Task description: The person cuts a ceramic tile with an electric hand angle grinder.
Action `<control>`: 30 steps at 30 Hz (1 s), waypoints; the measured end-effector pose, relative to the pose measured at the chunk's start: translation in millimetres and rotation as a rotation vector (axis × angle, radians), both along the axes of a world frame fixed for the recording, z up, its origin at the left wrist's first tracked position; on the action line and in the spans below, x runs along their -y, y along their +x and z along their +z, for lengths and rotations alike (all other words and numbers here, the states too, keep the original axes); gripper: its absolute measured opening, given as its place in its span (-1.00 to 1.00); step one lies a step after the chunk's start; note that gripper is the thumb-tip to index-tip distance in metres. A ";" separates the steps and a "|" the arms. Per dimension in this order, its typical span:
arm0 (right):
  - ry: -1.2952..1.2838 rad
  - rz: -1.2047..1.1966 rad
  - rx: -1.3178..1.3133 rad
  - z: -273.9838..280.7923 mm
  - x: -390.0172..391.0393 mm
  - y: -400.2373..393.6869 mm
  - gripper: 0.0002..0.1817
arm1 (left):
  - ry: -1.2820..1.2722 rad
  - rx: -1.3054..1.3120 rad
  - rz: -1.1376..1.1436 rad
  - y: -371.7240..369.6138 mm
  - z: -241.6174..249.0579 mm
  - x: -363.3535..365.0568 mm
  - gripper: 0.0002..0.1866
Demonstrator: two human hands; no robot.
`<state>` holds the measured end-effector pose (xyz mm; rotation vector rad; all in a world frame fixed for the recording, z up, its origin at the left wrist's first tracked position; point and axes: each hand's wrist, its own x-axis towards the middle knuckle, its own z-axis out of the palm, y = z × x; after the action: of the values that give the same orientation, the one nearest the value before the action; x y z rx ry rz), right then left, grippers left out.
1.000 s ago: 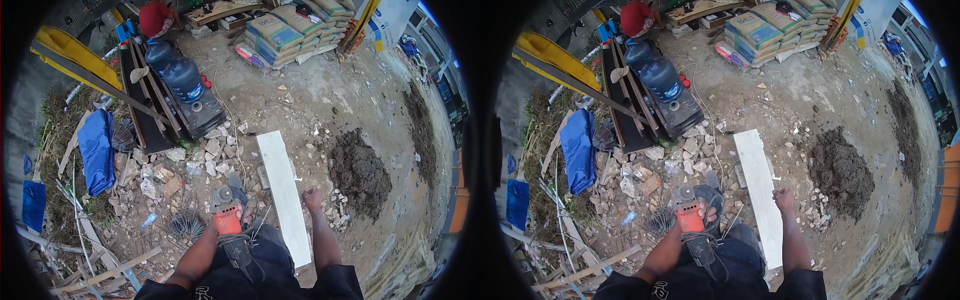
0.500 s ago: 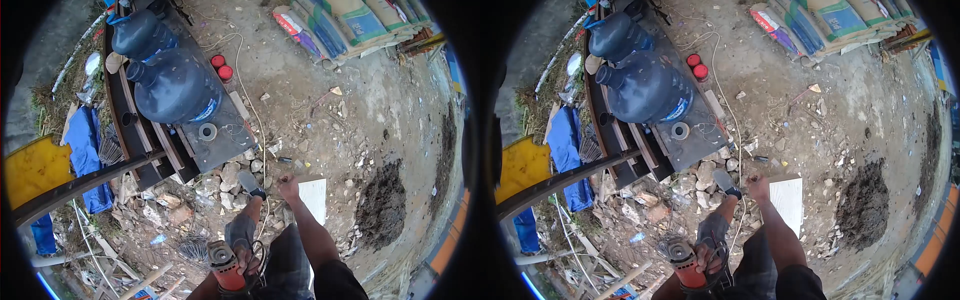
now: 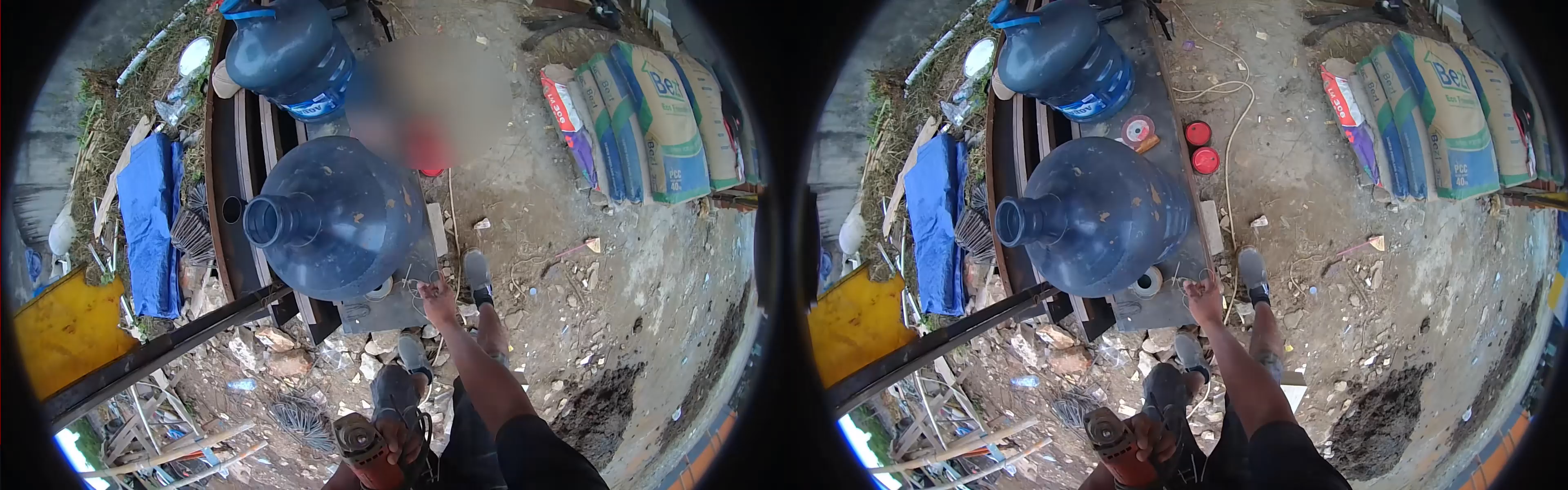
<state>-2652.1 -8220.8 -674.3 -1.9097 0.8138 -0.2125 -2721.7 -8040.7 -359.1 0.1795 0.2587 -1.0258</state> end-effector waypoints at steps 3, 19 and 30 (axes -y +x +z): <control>0.898 -0.394 -0.232 48.6 28.9 21.5 -0.70 | -0.049 0.013 0.019 29.5 -25.6 47.7 -0.60; -0.418 0.799 0.004 73.2 186.7 372.2 -0.61 | -0.265 -0.037 0.216 53.0 -64.1 173.4 -0.58; -0.497 1.878 0.451 39.5 -60.9 259.9 -0.61 | 0.082 0.339 1.160 -7.3 -43.8 244.8 -0.30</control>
<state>-2392.2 -8159.9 -634.8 -2.1454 -1.5225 0.3550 -2729.0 -8285.5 -402.9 0.2291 0.0602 0.1710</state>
